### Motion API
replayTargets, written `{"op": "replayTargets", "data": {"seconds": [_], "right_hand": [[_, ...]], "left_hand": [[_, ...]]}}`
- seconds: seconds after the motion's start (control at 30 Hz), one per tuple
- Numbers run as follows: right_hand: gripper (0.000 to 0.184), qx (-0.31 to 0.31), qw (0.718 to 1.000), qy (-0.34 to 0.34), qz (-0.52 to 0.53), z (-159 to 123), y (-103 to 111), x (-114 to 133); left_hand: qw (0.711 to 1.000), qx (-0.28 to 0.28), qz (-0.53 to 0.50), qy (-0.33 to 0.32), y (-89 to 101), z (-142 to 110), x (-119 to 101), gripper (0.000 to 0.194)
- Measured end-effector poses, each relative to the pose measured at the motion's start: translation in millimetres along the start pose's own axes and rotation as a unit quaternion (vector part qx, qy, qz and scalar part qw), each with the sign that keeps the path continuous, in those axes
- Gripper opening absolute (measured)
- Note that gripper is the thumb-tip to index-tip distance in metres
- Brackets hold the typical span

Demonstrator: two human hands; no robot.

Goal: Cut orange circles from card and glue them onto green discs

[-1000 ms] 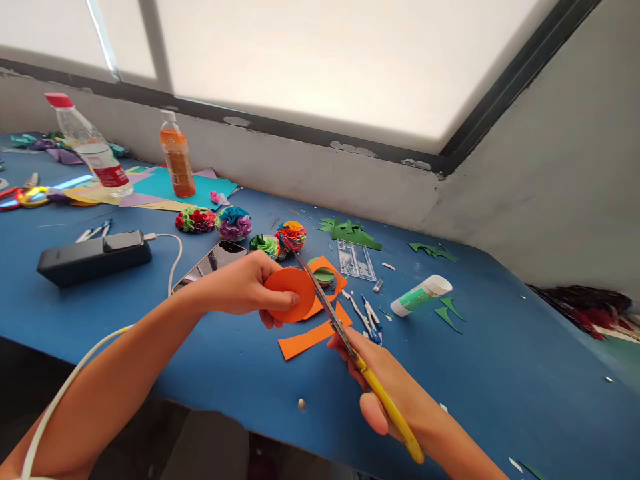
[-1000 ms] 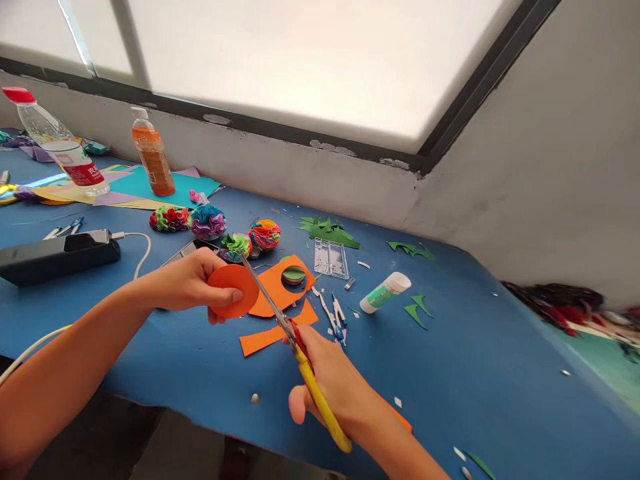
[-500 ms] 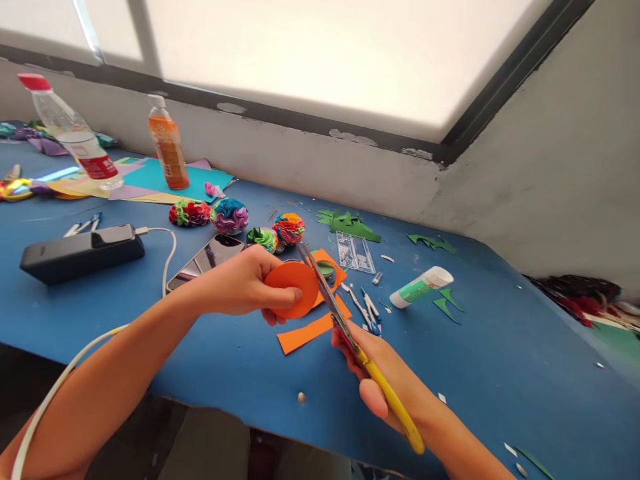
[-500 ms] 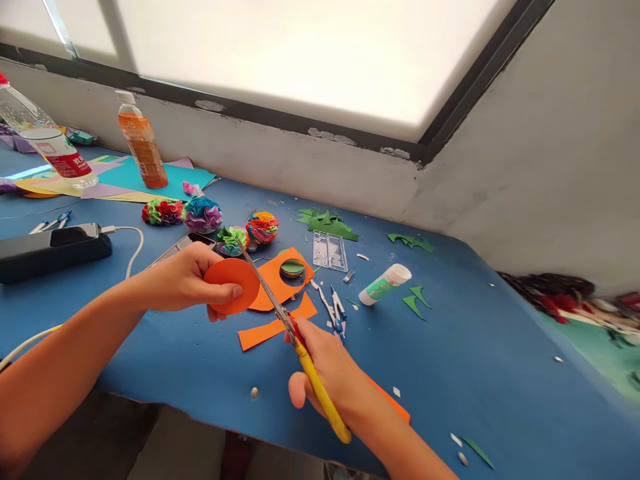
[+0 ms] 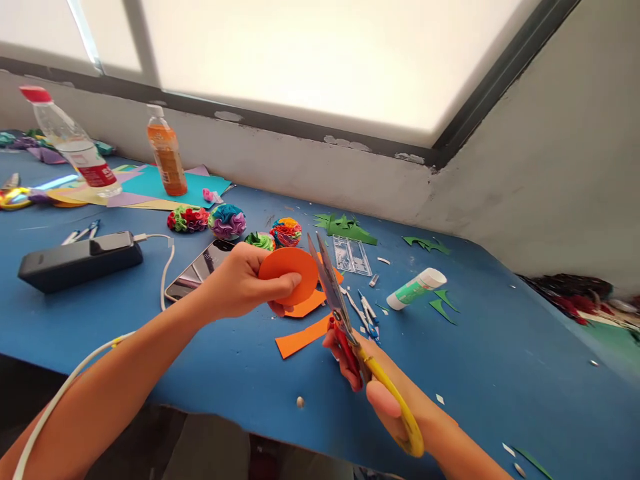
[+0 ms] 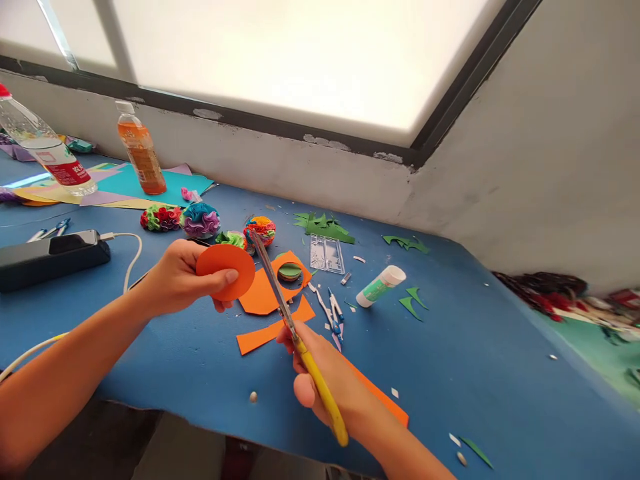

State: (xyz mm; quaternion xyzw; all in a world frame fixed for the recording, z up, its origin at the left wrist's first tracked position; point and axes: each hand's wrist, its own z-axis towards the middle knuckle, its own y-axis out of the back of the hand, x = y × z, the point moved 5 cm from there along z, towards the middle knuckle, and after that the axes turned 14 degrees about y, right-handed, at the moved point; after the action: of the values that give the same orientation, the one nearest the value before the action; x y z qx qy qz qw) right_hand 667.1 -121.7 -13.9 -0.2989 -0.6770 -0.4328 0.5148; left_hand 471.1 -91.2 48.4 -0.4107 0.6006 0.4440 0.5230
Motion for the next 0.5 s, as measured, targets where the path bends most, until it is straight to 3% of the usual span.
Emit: {"op": "replayTargets", "data": {"seconds": [0.1,0.33,0.5], "right_hand": [[0.041,0.019,1.0,-0.005,-0.005,-1.7,-1.9,-1.1],[0.027,0.028,0.999,-0.019,-0.008,-3.3,-3.3,-7.8],[0.021,0.028,0.997,0.027,-0.069,-1.9,0.7,-4.3]], "left_hand": [[0.999,-0.038,0.003,-0.009,-1.8,-1.5,-0.5,0.024],[0.999,-0.043,0.027,-0.014,-6.4,-2.6,1.4,0.023],[0.998,-0.042,0.034,-0.01,-7.4,-2.4,2.9,0.027]]}}
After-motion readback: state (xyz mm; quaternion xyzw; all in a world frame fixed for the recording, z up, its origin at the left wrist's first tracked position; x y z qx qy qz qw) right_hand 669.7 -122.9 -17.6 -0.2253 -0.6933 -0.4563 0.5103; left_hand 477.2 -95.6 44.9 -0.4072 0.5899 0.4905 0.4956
